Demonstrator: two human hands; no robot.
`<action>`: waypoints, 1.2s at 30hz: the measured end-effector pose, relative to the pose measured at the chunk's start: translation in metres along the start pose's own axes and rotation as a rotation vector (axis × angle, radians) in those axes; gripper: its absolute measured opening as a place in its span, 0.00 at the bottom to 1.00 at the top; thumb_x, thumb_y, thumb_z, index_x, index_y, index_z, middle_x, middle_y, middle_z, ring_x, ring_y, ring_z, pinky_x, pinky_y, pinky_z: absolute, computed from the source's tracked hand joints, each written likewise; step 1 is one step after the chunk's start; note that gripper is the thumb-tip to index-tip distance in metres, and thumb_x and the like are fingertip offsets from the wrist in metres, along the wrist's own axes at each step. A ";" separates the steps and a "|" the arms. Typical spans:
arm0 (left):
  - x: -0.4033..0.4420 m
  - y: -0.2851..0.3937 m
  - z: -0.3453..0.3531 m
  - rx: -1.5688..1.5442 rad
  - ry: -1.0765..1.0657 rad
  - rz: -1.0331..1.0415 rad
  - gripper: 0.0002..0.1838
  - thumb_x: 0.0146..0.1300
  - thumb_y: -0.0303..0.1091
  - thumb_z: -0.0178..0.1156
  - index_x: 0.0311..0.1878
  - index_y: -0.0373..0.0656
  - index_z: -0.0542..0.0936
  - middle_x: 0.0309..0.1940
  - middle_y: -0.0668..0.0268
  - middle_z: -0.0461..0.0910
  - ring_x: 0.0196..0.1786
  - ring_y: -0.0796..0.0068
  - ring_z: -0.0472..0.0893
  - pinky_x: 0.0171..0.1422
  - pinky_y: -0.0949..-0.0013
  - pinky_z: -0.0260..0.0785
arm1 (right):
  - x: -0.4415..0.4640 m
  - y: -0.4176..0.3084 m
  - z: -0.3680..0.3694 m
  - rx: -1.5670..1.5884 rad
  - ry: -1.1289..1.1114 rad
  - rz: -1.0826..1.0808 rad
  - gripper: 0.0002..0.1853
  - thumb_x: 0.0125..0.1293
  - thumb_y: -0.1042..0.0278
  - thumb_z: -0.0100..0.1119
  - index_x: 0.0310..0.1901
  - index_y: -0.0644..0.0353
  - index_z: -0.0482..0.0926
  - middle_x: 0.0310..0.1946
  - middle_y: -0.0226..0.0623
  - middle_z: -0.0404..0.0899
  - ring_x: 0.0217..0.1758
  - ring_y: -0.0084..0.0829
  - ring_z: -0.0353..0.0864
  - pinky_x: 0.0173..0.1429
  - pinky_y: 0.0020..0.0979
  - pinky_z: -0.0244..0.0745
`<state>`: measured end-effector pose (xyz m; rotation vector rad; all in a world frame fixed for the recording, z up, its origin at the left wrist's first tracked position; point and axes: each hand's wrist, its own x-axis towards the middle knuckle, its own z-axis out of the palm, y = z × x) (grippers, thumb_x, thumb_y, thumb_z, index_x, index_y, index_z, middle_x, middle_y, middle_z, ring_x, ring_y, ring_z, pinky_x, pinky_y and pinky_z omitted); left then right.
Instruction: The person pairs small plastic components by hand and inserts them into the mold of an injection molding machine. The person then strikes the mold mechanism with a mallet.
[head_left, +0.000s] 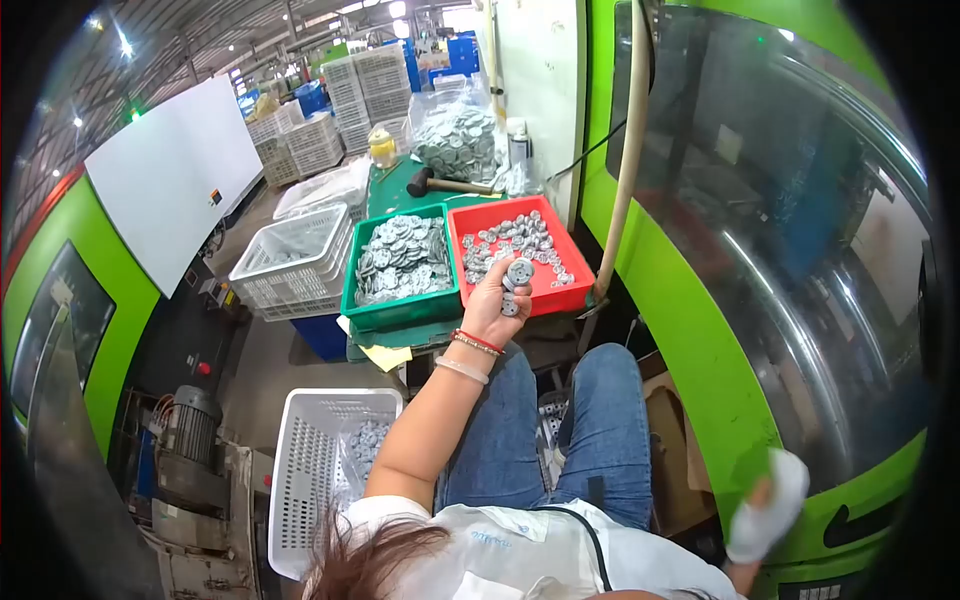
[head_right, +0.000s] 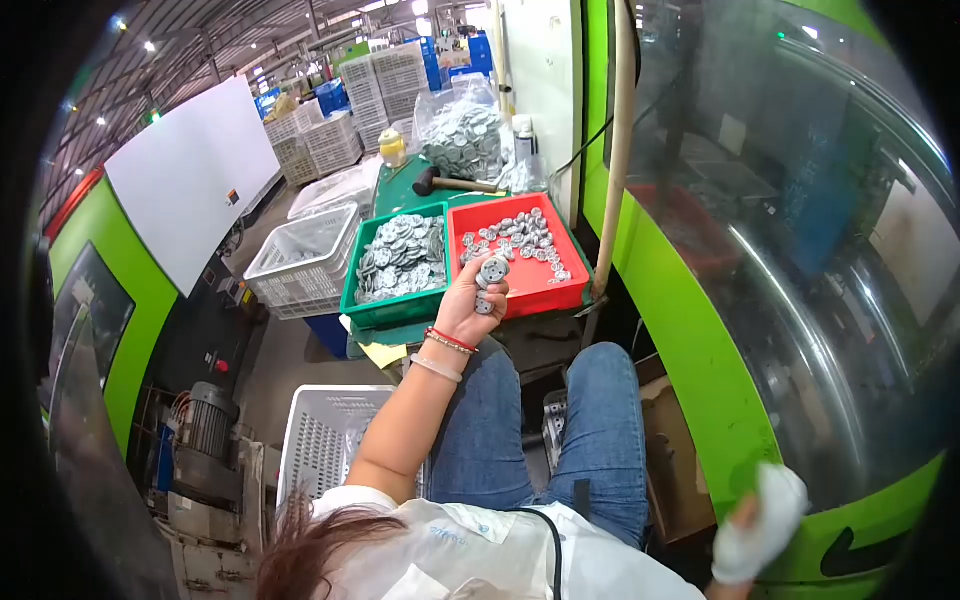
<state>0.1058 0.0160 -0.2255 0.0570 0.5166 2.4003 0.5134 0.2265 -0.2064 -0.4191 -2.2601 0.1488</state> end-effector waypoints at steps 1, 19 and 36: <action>0.003 0.002 -0.003 0.007 -0.002 0.008 0.08 0.66 0.37 0.55 0.38 0.42 0.73 0.25 0.69 0.73 0.21 0.81 0.69 0.19 0.82 0.64 | -0.001 0.000 -0.027 -0.103 0.191 -0.181 0.13 0.69 0.73 0.47 0.51 0.70 0.72 0.50 0.48 0.74 0.55 0.45 0.73 0.62 0.42 0.64; 0.025 0.057 0.024 0.030 -0.046 0.024 0.10 0.66 0.37 0.55 0.35 0.40 0.74 0.21 0.71 0.68 0.20 0.84 0.67 0.18 0.85 0.63 | 0.050 -0.015 -0.047 -0.009 1.046 0.068 0.23 0.71 0.57 0.50 0.51 0.74 0.62 0.22 0.28 0.68 0.18 0.17 0.63 0.20 0.19 0.58; 0.082 -0.015 0.045 0.199 0.001 -0.039 0.09 0.65 0.38 0.57 0.36 0.41 0.73 0.24 0.67 0.73 0.20 0.81 0.69 0.17 0.82 0.64 | 0.094 0.001 0.027 0.461 0.687 0.064 0.23 0.68 0.63 0.51 0.56 0.73 0.62 0.41 0.37 0.68 0.34 0.23 0.66 0.41 0.24 0.65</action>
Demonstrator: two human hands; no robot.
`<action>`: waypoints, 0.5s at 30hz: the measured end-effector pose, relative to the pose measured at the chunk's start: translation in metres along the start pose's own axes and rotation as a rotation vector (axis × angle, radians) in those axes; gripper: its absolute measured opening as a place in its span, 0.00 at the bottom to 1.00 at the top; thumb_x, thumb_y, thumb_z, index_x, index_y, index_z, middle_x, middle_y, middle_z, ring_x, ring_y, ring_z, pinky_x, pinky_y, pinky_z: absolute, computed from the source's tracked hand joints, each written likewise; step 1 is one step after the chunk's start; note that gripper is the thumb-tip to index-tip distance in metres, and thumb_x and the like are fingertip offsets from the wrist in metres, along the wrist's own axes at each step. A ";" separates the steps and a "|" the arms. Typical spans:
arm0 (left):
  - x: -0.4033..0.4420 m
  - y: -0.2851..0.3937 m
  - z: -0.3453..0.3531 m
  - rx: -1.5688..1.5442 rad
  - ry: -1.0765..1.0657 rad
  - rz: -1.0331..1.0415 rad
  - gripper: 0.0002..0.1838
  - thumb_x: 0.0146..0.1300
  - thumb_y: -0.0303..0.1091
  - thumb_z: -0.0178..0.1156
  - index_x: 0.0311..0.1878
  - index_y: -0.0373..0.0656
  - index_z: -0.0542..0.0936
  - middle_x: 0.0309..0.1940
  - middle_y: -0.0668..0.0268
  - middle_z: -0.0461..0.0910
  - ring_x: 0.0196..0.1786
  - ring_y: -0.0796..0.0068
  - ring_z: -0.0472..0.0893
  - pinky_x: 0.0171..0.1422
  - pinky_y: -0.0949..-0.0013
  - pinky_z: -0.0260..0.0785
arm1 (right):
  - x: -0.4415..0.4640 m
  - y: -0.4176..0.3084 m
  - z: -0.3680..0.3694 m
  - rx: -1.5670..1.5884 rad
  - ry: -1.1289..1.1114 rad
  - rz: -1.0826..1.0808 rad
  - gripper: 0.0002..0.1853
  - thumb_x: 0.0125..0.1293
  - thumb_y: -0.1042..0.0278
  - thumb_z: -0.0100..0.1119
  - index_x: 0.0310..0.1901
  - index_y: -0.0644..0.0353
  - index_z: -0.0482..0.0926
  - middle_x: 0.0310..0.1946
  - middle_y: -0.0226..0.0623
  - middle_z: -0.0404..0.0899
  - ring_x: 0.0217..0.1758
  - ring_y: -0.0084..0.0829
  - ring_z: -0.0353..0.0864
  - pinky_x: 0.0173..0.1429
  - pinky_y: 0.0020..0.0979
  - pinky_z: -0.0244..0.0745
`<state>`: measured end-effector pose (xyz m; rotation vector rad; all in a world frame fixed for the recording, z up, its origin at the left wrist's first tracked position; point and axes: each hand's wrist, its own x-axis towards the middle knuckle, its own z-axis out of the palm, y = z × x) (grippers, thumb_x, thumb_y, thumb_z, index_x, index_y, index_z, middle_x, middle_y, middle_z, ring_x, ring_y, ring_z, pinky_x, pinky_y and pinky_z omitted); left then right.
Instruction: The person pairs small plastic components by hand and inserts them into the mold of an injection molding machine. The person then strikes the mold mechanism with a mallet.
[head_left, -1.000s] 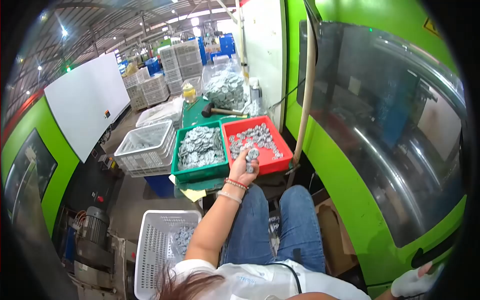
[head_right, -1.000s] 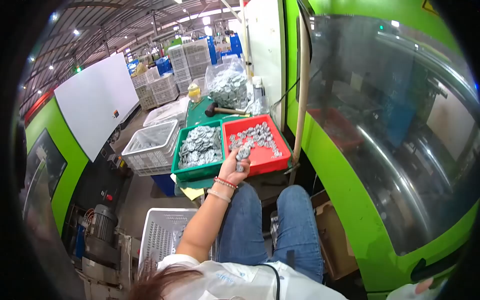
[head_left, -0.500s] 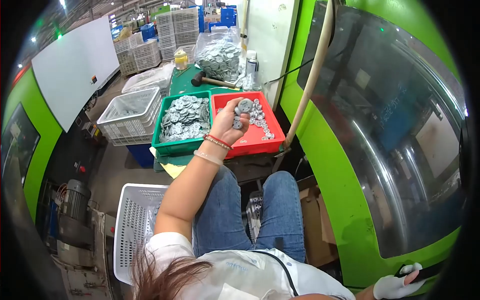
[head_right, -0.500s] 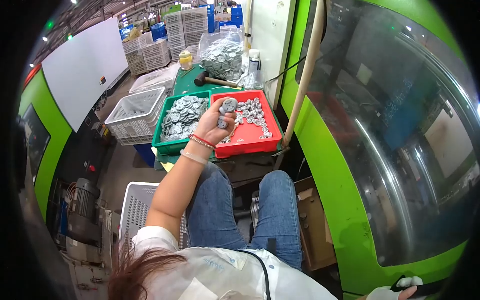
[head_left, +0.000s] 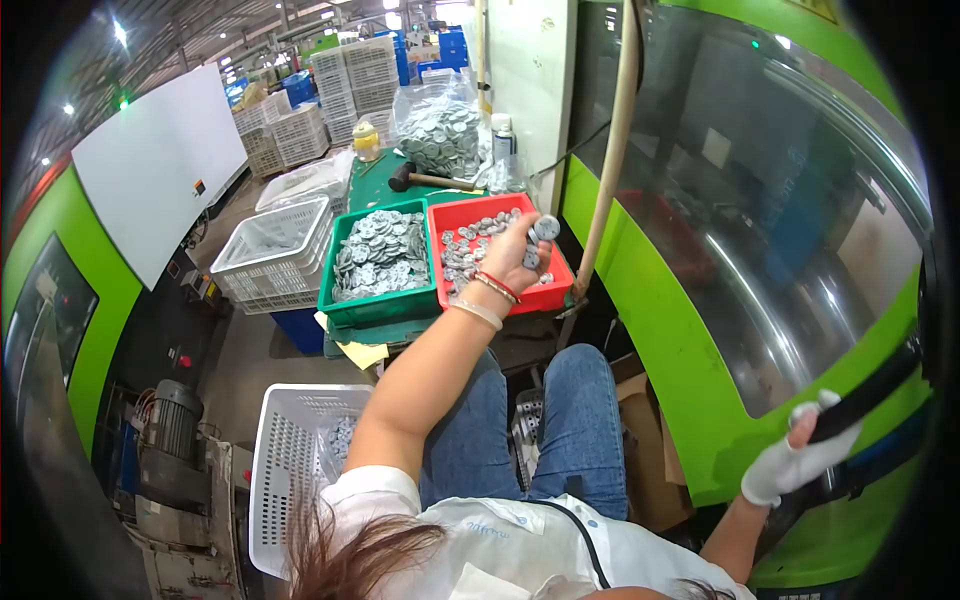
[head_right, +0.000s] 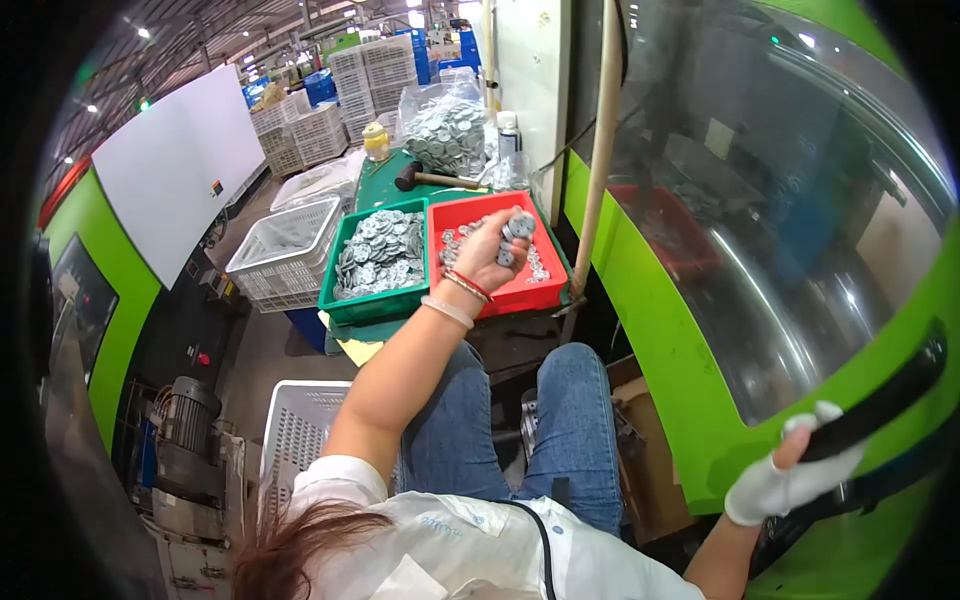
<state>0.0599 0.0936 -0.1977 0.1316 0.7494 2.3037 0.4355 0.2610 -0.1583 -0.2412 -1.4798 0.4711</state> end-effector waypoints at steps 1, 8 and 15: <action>-0.003 -0.002 -0.003 -0.005 -0.005 -0.012 0.09 0.64 0.38 0.57 0.35 0.42 0.74 0.25 0.67 0.74 0.20 0.81 0.70 0.17 0.82 0.64 | 0.002 0.001 0.021 -0.014 0.013 -0.068 0.22 0.70 0.63 0.51 0.56 0.73 0.63 0.41 0.37 0.68 0.35 0.23 0.67 0.40 0.25 0.66; -0.002 -0.018 -0.015 0.191 0.018 0.008 0.07 0.64 0.39 0.58 0.36 0.47 0.74 0.24 0.69 0.74 0.20 0.83 0.71 0.17 0.83 0.65 | 0.000 0.038 0.135 -0.090 -0.116 -0.236 0.37 0.67 0.56 0.55 0.66 0.73 0.51 0.45 0.46 0.71 0.40 0.34 0.73 0.45 0.29 0.71; 0.007 -0.006 -0.022 0.160 0.020 0.014 0.08 0.64 0.40 0.58 0.36 0.48 0.73 0.24 0.70 0.74 0.20 0.83 0.71 0.17 0.83 0.63 | 0.002 0.058 0.237 -0.055 -0.193 -0.275 0.40 0.57 0.78 0.59 0.68 0.68 0.48 0.44 0.51 0.74 0.40 0.42 0.79 0.43 0.35 0.75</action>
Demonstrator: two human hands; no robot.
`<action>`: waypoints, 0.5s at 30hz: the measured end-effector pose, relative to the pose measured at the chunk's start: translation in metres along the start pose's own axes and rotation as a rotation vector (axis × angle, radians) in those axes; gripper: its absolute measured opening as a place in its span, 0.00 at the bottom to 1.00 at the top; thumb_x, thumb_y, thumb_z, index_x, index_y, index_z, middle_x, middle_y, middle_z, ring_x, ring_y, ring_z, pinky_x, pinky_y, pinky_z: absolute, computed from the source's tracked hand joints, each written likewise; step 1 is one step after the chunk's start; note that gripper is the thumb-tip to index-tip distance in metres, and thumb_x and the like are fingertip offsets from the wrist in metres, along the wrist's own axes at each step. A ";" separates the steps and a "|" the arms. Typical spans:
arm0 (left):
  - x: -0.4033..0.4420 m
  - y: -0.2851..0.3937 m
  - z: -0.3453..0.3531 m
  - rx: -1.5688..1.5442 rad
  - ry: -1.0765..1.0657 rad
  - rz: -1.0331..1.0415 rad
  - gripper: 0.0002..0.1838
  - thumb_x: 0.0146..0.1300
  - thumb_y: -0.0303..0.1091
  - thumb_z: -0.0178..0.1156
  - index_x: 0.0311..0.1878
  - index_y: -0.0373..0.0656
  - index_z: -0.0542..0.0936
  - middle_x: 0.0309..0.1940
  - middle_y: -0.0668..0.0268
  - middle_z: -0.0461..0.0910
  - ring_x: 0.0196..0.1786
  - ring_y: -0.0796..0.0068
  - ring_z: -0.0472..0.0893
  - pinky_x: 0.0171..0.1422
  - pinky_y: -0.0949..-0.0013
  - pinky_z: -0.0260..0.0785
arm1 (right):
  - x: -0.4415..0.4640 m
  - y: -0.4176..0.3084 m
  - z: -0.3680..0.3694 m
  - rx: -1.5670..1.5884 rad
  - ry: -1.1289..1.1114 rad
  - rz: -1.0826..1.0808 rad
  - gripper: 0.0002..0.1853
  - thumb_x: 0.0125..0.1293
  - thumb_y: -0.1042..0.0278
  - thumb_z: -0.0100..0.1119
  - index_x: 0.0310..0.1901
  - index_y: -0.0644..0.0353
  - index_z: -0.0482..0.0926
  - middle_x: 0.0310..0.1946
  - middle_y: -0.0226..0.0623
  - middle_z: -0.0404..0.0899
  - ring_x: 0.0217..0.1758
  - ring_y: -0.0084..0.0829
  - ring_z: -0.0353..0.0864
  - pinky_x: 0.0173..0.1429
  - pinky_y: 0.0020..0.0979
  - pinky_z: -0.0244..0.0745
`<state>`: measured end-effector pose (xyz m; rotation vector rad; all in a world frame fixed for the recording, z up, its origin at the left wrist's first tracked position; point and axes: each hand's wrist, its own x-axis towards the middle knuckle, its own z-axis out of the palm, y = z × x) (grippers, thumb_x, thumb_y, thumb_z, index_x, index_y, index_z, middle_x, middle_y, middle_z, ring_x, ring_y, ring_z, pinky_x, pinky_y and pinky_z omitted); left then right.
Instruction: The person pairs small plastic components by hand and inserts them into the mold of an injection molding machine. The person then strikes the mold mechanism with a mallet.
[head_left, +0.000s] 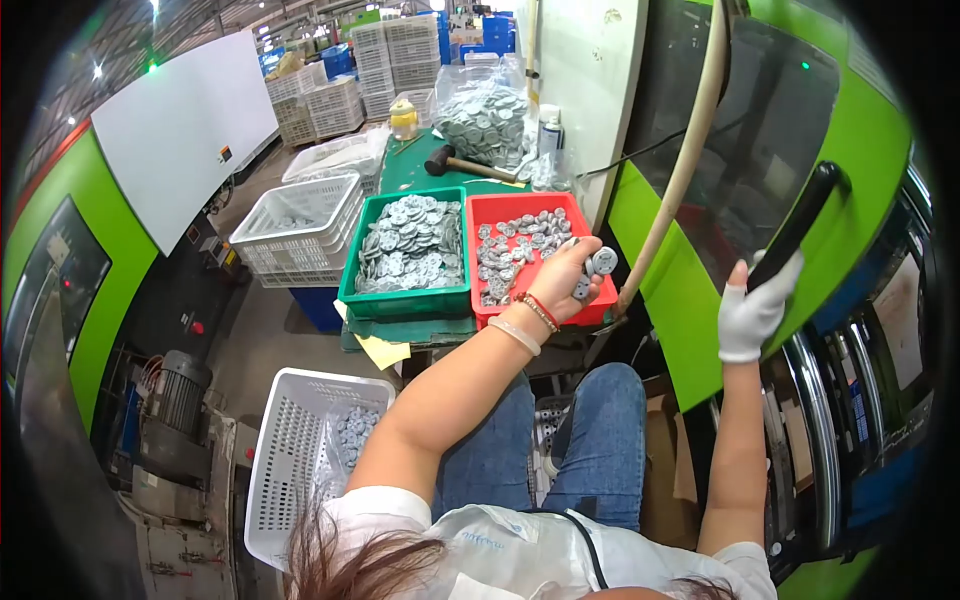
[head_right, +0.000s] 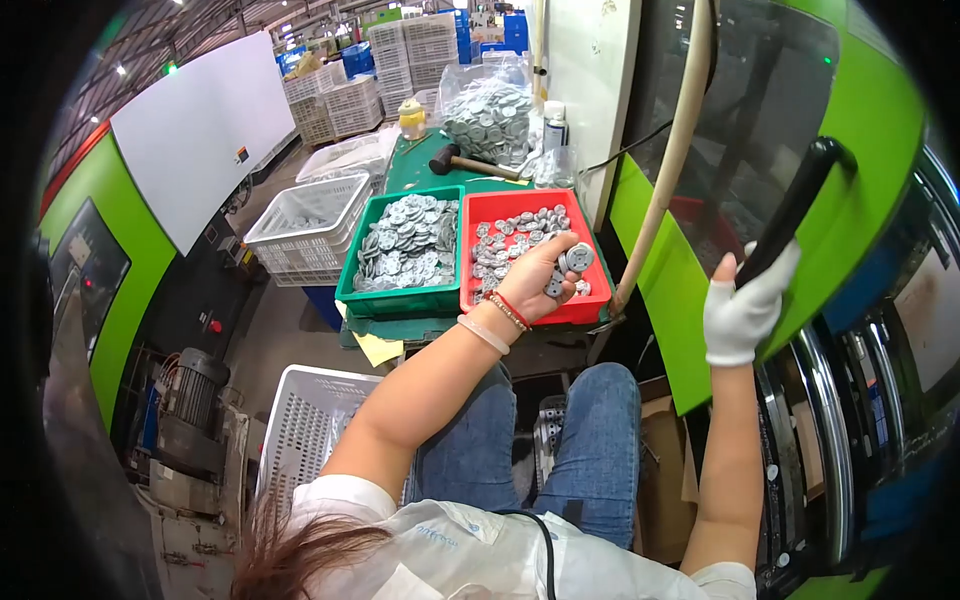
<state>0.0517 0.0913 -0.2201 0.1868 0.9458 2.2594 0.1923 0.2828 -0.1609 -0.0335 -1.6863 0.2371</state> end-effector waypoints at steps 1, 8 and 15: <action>-0.003 0.002 0.001 -0.008 -0.011 0.014 0.08 0.64 0.40 0.59 0.36 0.47 0.73 0.24 0.70 0.74 0.20 0.83 0.71 0.17 0.83 0.63 | 0.000 0.004 0.014 -0.003 0.008 0.001 0.40 0.57 0.77 0.60 0.68 0.67 0.48 0.44 0.51 0.74 0.40 0.44 0.79 0.43 0.36 0.75; -0.006 0.010 -0.004 0.001 0.022 0.008 0.08 0.62 0.39 0.60 0.35 0.47 0.74 0.25 0.71 0.76 0.20 0.83 0.72 0.17 0.84 0.64 | 0.009 0.009 0.055 -0.031 -0.136 0.194 0.37 0.57 0.70 0.60 0.66 0.66 0.52 0.46 0.53 0.75 0.47 0.51 0.77 0.52 0.43 0.70; -0.010 0.005 0.002 0.000 -0.008 -0.021 0.05 0.64 0.37 0.58 0.39 0.50 0.75 0.26 0.71 0.77 0.21 0.83 0.72 0.16 0.84 0.61 | -0.024 -0.059 0.019 0.231 -0.549 -0.008 0.17 0.61 0.65 0.59 0.51 0.59 0.73 0.41 0.41 0.76 0.45 0.38 0.77 0.49 0.36 0.71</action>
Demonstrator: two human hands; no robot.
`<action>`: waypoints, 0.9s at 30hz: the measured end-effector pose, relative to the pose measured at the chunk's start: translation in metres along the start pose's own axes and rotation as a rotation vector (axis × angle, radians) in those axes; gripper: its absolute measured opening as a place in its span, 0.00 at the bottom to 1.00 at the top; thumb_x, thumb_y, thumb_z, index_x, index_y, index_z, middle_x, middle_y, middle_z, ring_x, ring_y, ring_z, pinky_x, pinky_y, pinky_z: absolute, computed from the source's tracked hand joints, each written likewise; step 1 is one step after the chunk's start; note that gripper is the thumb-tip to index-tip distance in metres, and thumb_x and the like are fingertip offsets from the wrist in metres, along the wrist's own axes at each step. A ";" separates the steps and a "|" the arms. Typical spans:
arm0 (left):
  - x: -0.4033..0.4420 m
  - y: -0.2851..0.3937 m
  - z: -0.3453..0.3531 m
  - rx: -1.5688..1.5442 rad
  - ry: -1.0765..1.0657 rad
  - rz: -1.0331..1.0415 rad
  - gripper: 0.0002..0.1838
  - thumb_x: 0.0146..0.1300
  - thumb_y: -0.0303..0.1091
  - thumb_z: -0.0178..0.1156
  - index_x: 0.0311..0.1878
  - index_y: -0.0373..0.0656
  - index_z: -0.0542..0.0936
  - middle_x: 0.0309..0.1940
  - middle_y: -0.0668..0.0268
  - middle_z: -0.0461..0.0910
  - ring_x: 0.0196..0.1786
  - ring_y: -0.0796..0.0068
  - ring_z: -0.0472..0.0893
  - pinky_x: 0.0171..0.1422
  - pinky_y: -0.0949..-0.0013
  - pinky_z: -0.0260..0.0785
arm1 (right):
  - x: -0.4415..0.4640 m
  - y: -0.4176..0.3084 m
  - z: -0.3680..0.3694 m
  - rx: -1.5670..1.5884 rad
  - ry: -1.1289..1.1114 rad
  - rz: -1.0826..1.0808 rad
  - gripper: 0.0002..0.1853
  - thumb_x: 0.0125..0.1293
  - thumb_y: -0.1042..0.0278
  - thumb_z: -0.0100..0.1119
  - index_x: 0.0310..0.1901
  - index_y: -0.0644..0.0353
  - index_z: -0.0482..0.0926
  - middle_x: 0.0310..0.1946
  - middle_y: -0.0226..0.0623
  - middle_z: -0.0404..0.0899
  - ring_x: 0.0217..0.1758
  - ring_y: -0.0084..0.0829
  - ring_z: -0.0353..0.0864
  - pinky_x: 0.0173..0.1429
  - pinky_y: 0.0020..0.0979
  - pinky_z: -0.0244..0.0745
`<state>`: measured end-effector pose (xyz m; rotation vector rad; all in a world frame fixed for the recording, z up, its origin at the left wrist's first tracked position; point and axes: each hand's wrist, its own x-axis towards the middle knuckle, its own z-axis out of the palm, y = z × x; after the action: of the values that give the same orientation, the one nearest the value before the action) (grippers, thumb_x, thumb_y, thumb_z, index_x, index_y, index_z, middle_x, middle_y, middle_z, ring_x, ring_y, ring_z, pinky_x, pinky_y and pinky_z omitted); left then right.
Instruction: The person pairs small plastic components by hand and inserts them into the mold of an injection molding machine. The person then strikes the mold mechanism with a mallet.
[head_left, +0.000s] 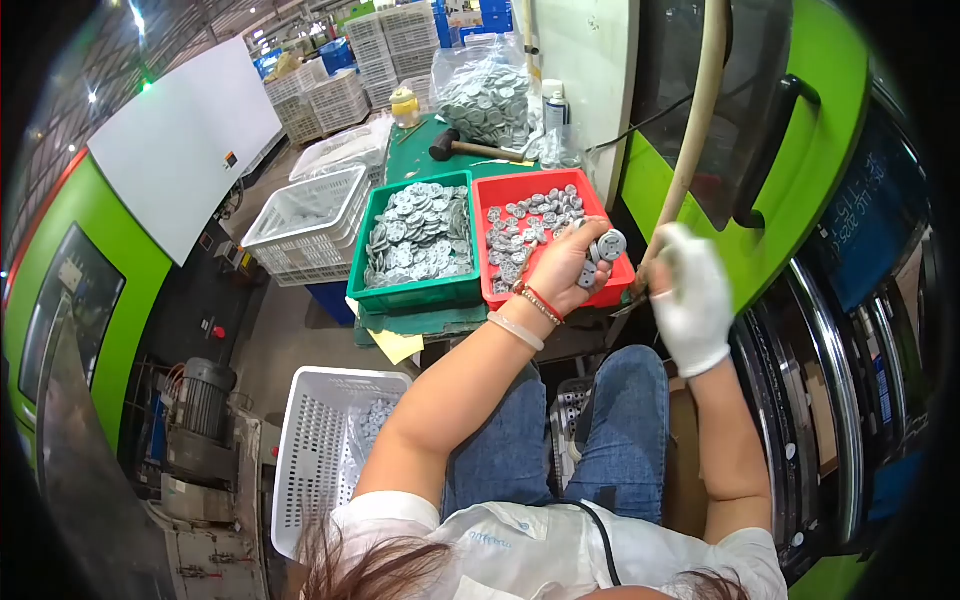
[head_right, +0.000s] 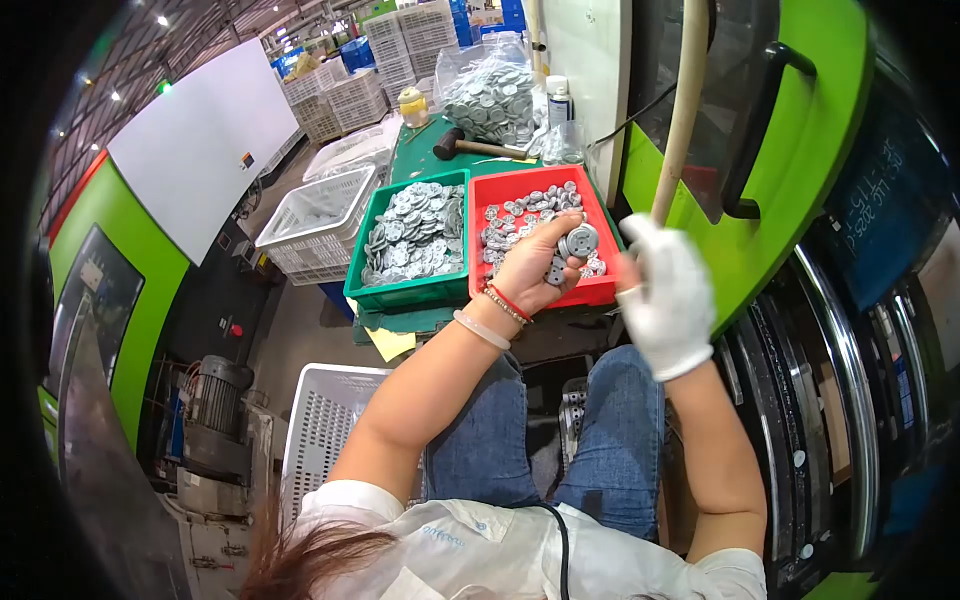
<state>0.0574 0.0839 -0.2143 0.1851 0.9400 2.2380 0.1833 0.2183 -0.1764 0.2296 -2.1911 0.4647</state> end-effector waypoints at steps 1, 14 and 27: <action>0.000 -0.002 0.001 -0.002 -0.023 0.010 0.04 0.64 0.37 0.58 0.39 0.50 0.75 0.26 0.71 0.77 0.21 0.83 0.72 0.16 0.84 0.61 | -0.005 -0.003 0.010 0.024 -0.127 0.074 0.16 0.61 0.63 0.59 0.49 0.55 0.73 0.38 0.40 0.78 0.40 0.38 0.79 0.42 0.37 0.73; 0.001 -0.013 0.003 0.017 -0.103 -0.027 0.04 0.65 0.37 0.56 0.41 0.52 0.75 0.28 0.72 0.79 0.20 0.85 0.75 0.14 0.85 0.60 | -0.011 0.009 0.043 0.116 -0.024 0.044 0.20 0.59 0.66 0.63 0.52 0.54 0.72 0.32 0.38 0.81 0.29 0.33 0.81 0.35 0.31 0.74; 0.005 -0.021 0.011 0.241 -0.084 0.175 0.04 0.65 0.32 0.55 0.41 0.45 0.73 0.32 0.70 0.77 0.32 0.80 0.78 0.32 0.74 0.73 | -0.016 -0.001 0.037 0.168 -0.059 0.268 0.20 0.58 0.61 0.64 0.52 0.49 0.72 0.32 0.39 0.82 0.33 0.40 0.83 0.36 0.36 0.76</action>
<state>0.0691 0.1036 -0.2207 0.4830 1.1860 2.2487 0.1667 0.2022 -0.2090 0.0382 -2.2522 0.8019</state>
